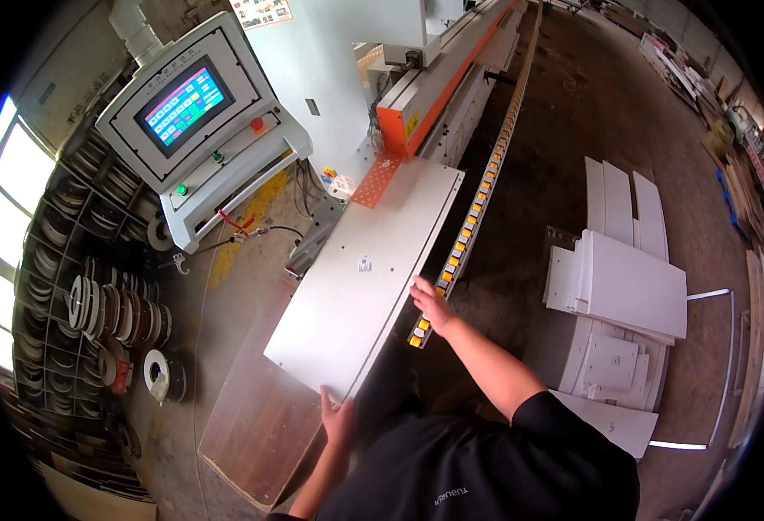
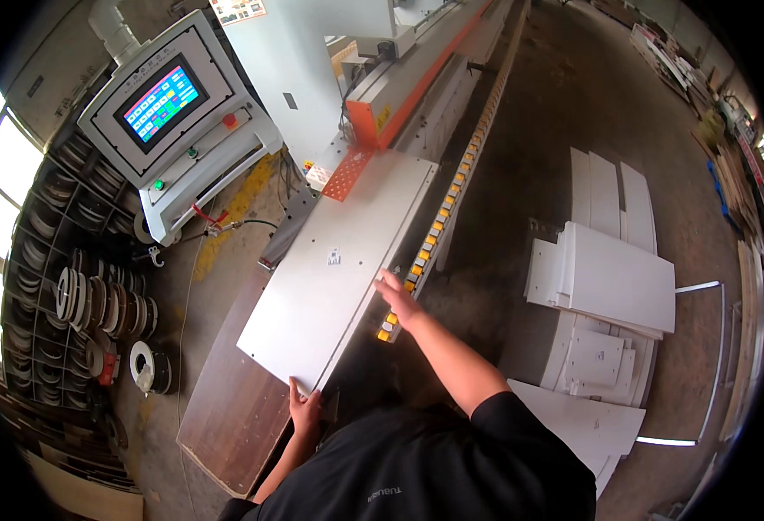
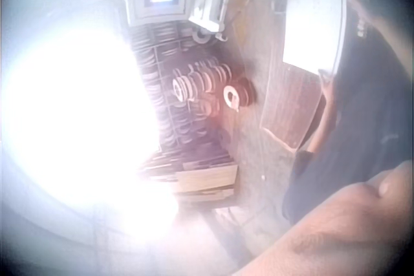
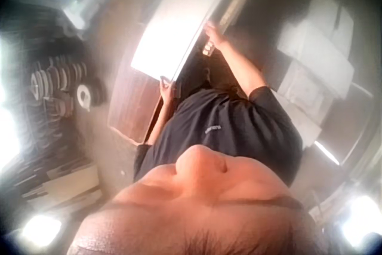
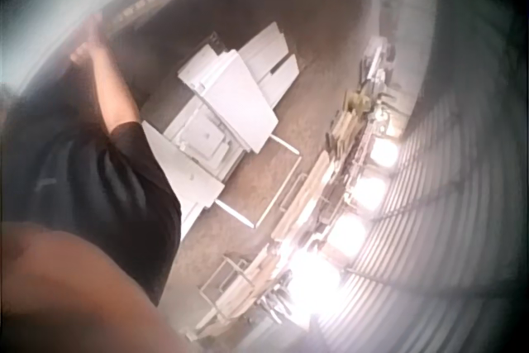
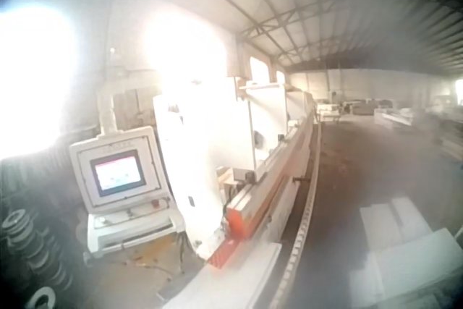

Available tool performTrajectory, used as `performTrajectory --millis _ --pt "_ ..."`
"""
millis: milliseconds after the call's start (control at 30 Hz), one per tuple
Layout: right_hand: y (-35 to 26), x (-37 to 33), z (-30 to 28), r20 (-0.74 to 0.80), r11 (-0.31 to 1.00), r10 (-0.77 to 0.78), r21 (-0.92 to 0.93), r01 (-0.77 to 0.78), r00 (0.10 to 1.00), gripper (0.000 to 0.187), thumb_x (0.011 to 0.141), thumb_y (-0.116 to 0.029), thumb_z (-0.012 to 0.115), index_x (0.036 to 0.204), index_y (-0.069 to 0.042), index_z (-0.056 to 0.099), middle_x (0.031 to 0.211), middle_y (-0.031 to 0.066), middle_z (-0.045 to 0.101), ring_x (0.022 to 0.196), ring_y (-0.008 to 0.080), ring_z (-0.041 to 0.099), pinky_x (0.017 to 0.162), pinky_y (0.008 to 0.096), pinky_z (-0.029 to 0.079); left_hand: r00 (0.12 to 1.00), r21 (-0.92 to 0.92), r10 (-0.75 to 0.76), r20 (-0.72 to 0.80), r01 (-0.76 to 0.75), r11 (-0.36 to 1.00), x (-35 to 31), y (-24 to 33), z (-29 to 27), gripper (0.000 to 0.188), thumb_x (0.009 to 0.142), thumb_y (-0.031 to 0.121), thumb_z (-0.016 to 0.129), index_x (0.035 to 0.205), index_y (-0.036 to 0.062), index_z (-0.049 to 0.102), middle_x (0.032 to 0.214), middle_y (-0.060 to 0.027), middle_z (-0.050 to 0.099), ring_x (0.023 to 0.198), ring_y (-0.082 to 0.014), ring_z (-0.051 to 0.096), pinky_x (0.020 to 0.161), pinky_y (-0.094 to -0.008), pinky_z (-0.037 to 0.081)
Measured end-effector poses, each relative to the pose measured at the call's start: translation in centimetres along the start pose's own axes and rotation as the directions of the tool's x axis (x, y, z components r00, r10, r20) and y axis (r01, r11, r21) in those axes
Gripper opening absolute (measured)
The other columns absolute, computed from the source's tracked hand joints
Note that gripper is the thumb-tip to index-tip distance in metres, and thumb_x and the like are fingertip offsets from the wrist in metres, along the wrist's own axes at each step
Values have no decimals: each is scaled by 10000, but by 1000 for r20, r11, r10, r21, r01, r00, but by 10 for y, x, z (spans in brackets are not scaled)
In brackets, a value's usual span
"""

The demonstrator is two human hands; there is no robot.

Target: The person repeatedly picks up white rectangular panels from a stack on the floor and places them onto a roller conveyor belt. The person handles the panels one at a time, moving them from the floor to the machine's input area.

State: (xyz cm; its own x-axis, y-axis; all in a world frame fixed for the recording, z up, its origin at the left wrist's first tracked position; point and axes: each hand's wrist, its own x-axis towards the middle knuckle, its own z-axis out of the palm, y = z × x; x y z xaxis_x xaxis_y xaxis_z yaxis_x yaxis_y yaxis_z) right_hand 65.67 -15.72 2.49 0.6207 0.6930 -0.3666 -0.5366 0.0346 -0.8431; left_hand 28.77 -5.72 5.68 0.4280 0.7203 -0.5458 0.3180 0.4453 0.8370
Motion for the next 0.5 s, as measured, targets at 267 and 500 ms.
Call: performTrajectory --millis 267,500 --pt "-31 -8 -32 -131 987 -110 104 124 985 507 1067 -396 543 1441 -54 548 1449 92 590 1337 215 559 1097 400 456 996 28 18 89 -21 999 42 10 49 985 935 24 680 1680 169 51 738 -34 577 559 -109 529 494 -264 443" --pt "53 -188 -114 -285 982 71 191 -16 956 439 1106 -409 465 1234 -42 669 1156 96 741 1019 182 712 890 350 571 967 62 59 247 -77 995 58 26 97 986 938 -8 656 1678 182 34 892 -61 621 654 -111 567 599 -270 517"
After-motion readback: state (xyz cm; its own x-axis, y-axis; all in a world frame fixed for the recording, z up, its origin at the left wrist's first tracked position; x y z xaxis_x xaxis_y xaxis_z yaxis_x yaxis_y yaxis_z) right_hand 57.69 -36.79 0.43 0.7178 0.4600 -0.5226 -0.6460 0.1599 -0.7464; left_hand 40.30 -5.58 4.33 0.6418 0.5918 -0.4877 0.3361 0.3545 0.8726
